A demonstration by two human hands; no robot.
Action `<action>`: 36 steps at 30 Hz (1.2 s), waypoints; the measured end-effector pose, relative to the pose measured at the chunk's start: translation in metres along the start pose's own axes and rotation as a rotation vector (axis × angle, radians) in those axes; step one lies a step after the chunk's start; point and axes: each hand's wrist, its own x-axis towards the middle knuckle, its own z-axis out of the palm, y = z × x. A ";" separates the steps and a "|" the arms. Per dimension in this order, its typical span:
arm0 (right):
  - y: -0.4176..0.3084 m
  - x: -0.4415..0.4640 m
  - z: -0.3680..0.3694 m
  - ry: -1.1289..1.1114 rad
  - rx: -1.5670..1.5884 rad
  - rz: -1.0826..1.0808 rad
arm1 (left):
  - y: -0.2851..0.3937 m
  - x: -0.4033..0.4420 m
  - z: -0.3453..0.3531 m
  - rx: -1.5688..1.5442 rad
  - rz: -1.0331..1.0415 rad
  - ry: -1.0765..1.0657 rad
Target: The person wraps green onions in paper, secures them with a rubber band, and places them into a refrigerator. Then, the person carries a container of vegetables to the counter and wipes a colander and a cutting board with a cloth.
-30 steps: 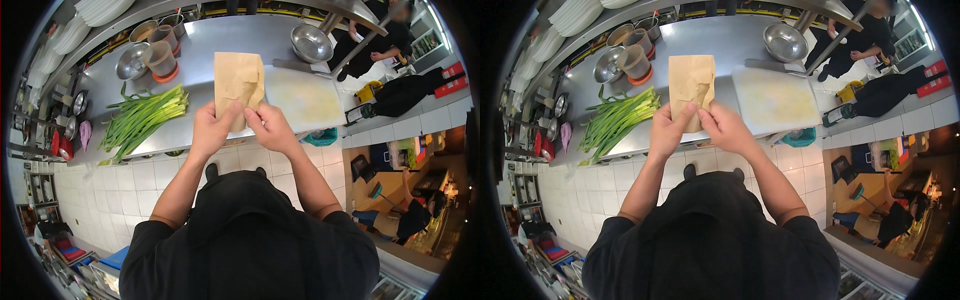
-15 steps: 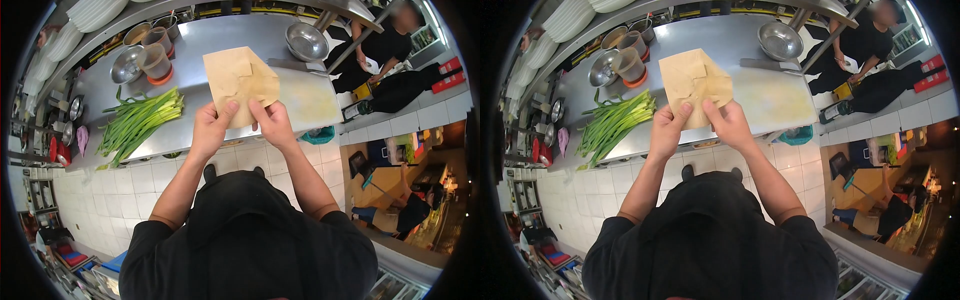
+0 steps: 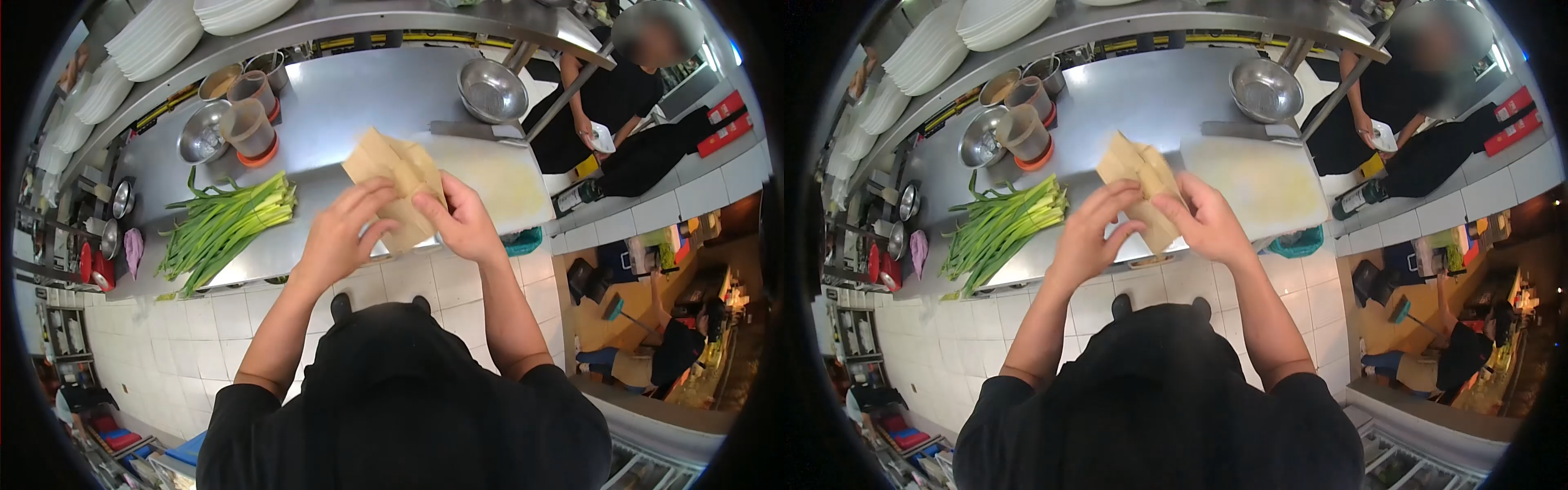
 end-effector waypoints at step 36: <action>0.006 -0.014 0.016 0.240 -0.024 -0.083 | 0.017 0.020 0.000 -0.142 -0.220 -0.101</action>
